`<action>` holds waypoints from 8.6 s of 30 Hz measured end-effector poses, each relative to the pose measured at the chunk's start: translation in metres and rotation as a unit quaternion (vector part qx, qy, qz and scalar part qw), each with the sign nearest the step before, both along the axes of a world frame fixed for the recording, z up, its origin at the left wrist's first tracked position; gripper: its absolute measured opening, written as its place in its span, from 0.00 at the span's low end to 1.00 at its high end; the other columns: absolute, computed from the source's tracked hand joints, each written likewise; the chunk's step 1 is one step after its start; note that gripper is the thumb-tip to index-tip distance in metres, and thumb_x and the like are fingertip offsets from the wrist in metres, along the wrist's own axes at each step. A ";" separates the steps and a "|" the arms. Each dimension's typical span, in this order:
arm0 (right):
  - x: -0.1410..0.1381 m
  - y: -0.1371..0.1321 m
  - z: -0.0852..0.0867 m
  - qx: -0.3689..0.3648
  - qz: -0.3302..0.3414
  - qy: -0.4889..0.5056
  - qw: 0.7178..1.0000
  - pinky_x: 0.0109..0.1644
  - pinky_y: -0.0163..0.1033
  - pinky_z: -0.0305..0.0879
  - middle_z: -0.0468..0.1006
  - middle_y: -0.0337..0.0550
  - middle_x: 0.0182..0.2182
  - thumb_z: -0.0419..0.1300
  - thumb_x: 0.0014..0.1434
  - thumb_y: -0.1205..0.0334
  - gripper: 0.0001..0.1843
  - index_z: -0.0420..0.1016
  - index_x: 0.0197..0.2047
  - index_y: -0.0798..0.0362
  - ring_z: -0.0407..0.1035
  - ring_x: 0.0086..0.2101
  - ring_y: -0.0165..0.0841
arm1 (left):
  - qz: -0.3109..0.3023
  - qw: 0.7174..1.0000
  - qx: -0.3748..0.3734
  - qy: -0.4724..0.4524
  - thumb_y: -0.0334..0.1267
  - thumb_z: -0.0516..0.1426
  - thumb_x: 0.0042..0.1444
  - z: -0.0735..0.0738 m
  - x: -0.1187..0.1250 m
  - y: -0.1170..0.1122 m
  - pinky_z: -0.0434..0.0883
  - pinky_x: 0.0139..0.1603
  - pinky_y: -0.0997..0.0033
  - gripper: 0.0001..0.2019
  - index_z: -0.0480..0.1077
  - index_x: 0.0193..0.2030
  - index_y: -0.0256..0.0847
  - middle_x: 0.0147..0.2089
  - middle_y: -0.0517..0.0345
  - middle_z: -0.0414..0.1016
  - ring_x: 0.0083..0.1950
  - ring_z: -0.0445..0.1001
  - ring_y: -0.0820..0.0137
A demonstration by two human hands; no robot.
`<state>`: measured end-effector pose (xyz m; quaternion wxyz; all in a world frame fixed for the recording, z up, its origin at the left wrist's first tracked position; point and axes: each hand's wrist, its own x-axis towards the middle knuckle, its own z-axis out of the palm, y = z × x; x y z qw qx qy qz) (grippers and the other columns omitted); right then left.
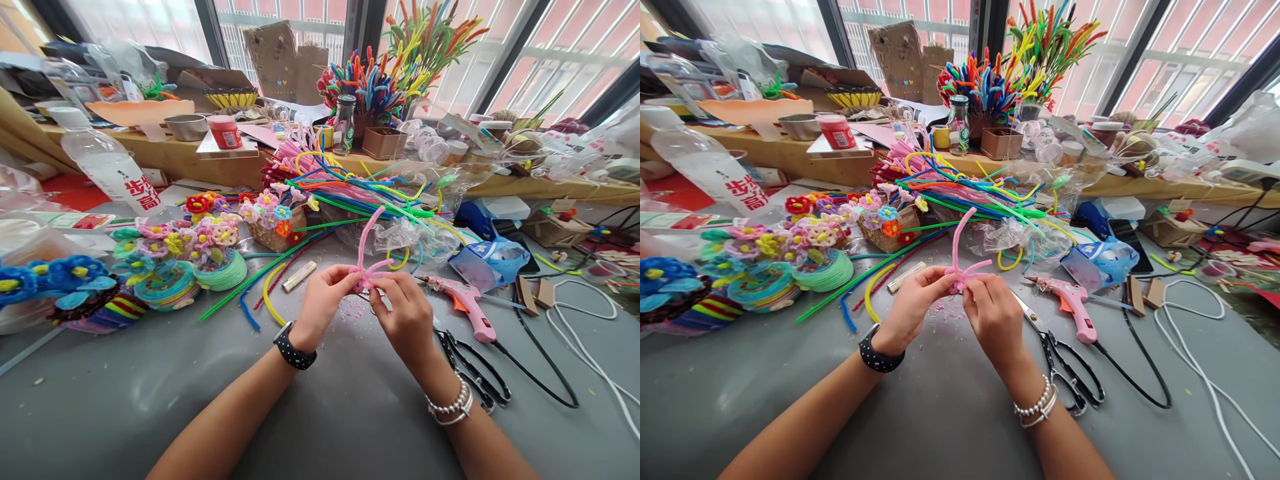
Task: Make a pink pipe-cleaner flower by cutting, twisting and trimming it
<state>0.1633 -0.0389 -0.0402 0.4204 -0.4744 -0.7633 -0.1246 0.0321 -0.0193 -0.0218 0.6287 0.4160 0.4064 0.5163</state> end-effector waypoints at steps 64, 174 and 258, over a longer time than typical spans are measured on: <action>-0.008 0.000 0.002 -0.365 0.081 0.399 0.837 0.22 0.33 0.49 0.58 0.33 0.19 0.53 0.53 0.58 0.10 0.62 0.24 0.53 0.51 0.19 0.26 | 0.129 0.809 0.379 0.431 0.33 0.52 0.53 -0.009 0.002 -0.008 0.66 0.35 0.73 0.05 0.69 0.31 0.38 0.29 0.58 0.73 0.32 0.70 0.72; 0.007 0.007 0.013 -0.445 0.152 0.566 0.677 0.19 0.29 0.44 0.65 0.36 0.19 0.60 0.47 0.50 0.16 0.72 0.23 0.56 0.53 0.19 0.22 | -0.040 0.994 0.050 0.089 0.40 0.58 0.47 0.004 -0.005 0.000 0.64 0.32 0.76 0.09 0.67 0.27 0.35 0.26 0.61 0.68 0.29 0.67 0.76; -0.002 0.007 0.005 -0.476 0.203 0.584 0.625 0.21 0.32 0.39 0.55 0.29 0.14 0.63 0.44 0.56 0.12 0.69 0.24 0.56 0.44 0.17 0.21 | -0.050 0.995 -0.059 -0.059 0.37 0.62 0.40 0.002 -0.003 0.001 0.66 0.33 0.76 0.09 0.67 0.23 0.35 0.24 0.62 0.69 0.28 0.68 0.77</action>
